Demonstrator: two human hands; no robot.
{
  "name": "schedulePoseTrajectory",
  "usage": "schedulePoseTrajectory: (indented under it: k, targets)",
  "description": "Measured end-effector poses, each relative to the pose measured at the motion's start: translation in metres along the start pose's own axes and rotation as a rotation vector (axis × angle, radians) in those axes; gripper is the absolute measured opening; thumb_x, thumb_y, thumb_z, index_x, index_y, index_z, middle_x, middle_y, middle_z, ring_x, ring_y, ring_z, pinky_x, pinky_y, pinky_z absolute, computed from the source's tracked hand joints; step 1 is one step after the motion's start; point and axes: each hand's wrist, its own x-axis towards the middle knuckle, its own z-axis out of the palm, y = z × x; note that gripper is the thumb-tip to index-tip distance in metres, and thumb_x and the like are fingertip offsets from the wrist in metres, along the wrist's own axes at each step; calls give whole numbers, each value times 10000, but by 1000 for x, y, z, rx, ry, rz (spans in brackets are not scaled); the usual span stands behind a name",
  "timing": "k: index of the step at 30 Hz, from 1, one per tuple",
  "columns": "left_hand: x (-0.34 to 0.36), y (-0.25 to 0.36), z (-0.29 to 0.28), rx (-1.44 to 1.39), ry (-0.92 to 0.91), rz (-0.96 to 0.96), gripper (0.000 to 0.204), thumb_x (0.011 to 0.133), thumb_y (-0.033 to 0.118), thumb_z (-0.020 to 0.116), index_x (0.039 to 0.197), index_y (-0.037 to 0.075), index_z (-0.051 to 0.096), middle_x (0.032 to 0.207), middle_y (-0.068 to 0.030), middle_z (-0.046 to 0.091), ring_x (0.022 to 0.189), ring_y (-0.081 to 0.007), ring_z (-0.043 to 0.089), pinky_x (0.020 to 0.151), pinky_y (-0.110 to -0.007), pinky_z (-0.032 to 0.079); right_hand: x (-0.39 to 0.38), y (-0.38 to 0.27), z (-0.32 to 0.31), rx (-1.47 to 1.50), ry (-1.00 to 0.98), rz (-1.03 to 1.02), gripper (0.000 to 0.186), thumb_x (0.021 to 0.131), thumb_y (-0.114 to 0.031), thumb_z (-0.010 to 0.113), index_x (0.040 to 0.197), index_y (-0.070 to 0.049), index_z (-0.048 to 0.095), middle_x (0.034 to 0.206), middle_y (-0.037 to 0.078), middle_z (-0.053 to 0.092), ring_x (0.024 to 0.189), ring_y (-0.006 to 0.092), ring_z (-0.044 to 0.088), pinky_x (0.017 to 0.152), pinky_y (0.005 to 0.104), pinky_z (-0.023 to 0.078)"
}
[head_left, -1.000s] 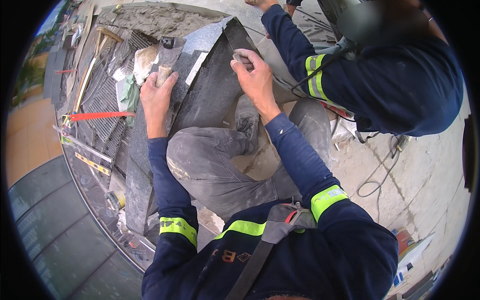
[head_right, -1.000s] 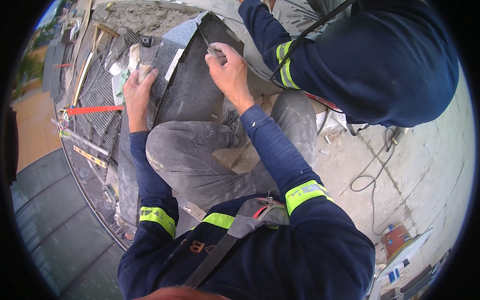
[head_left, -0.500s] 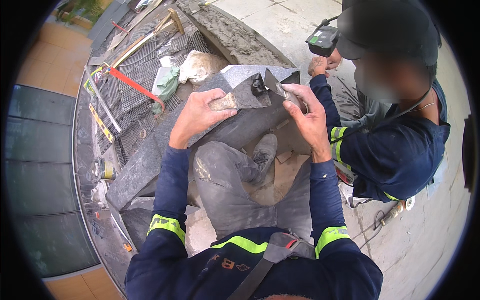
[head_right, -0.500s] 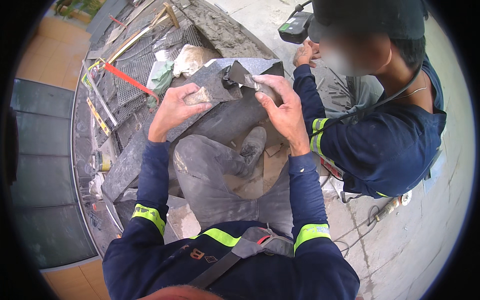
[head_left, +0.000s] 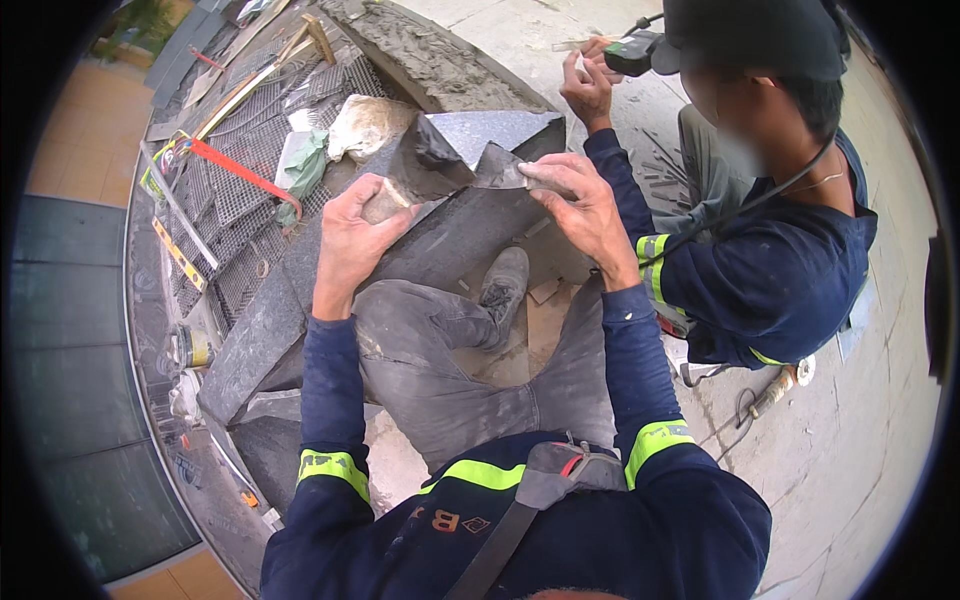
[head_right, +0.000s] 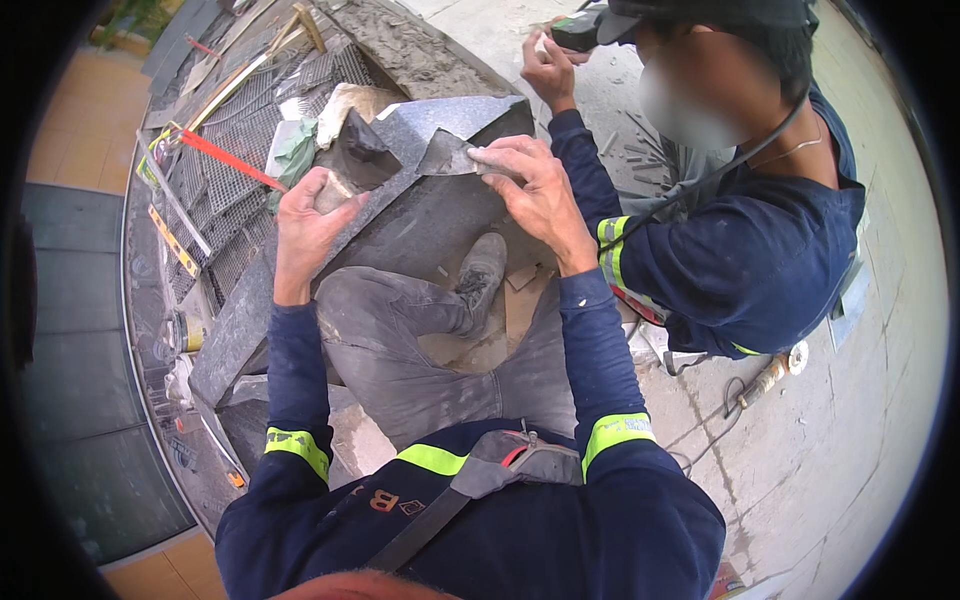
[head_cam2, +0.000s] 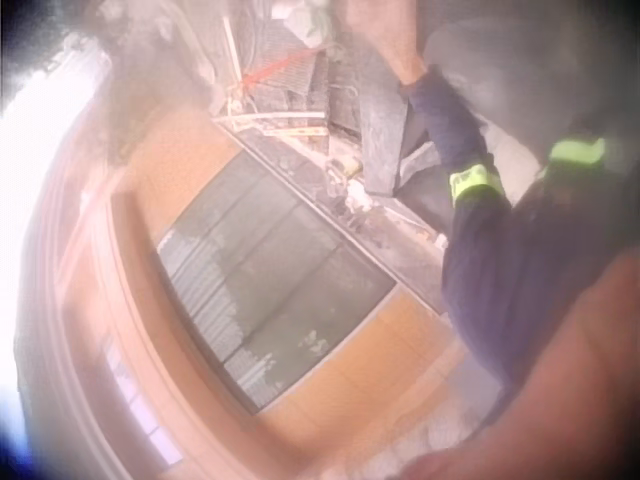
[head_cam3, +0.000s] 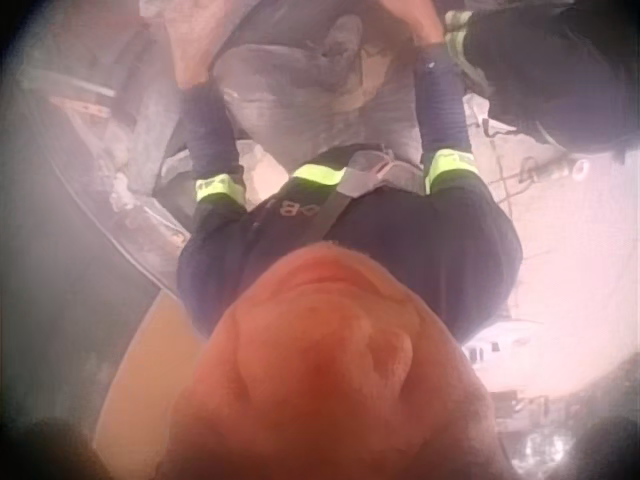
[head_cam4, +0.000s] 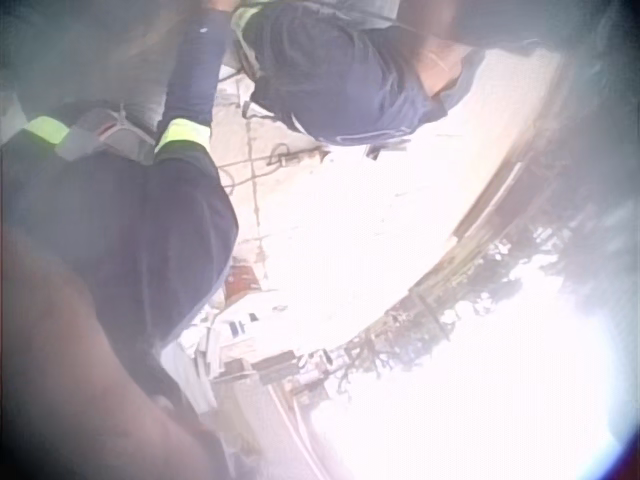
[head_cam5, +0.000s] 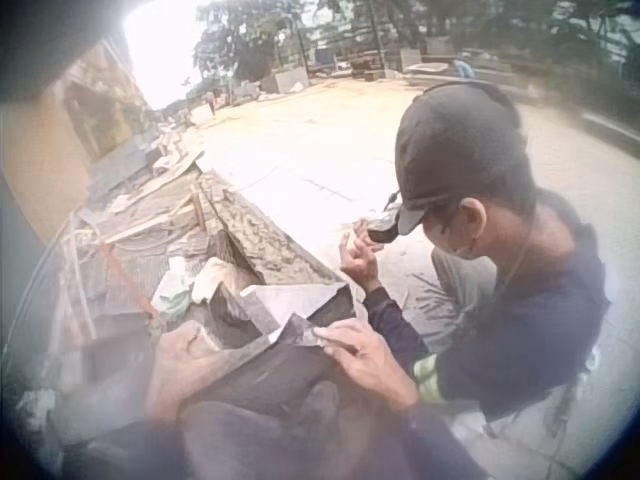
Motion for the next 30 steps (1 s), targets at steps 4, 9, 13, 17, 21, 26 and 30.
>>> schedulePoseTrajectory:
  k: [4,9,13,17,21,26,30]
  targets:
    - [30,10,12,10,134,-8,246,895,75,847,1093,-9,727,951,18,716,818,-40,603,732,-218,489,-31,21,19,35,211,240,385,909,-81,745,1293,-86,739,1088,156,715,1020,307,693,913,377,540]
    - [56,42,44,-62,206,-43,297,923,101,834,1170,-19,722,1018,-4,734,854,-46,626,774,-211,493,-34,27,28,-31,384,432,387,903,-161,760,1263,-22,731,1047,208,718,918,322,710,831,398,560]
    - [54,25,60,-73,217,3,297,878,159,875,1067,-31,747,915,-18,730,818,-75,637,749,-245,512,-22,28,34,-43,447,467,380,900,-158,731,1232,27,717,1063,244,713,955,375,709,860,432,558]
    - [57,10,58,16,249,-75,342,871,243,885,1029,-34,760,863,-36,734,777,-82,635,730,-260,520,-14,18,20,-240,414,377,392,887,-116,684,1232,70,679,1113,289,699,1045,458,680,941,483,537]
    - [68,20,51,15,354,-86,372,865,289,890,1021,-26,770,827,-32,738,739,-86,637,696,-274,526,-1,-7,-2,-321,358,368,356,920,-140,683,1236,25,684,1060,291,737,959,447,736,844,469,572]
    - [74,13,39,117,433,-117,434,855,364,888,1012,-25,778,808,-59,752,729,-111,672,688,-300,540,26,-9,-30,-544,300,173,244,902,-158,698,1090,-16,764,982,241,733,915,421,728,818,475,569]
    - [71,-3,36,88,440,-99,409,862,369,868,999,-7,785,778,-55,741,709,-124,671,683,-312,537,65,-23,-44,-799,64,221,316,865,-206,679,1102,-32,794,949,232,756,904,429,736,864,464,586]
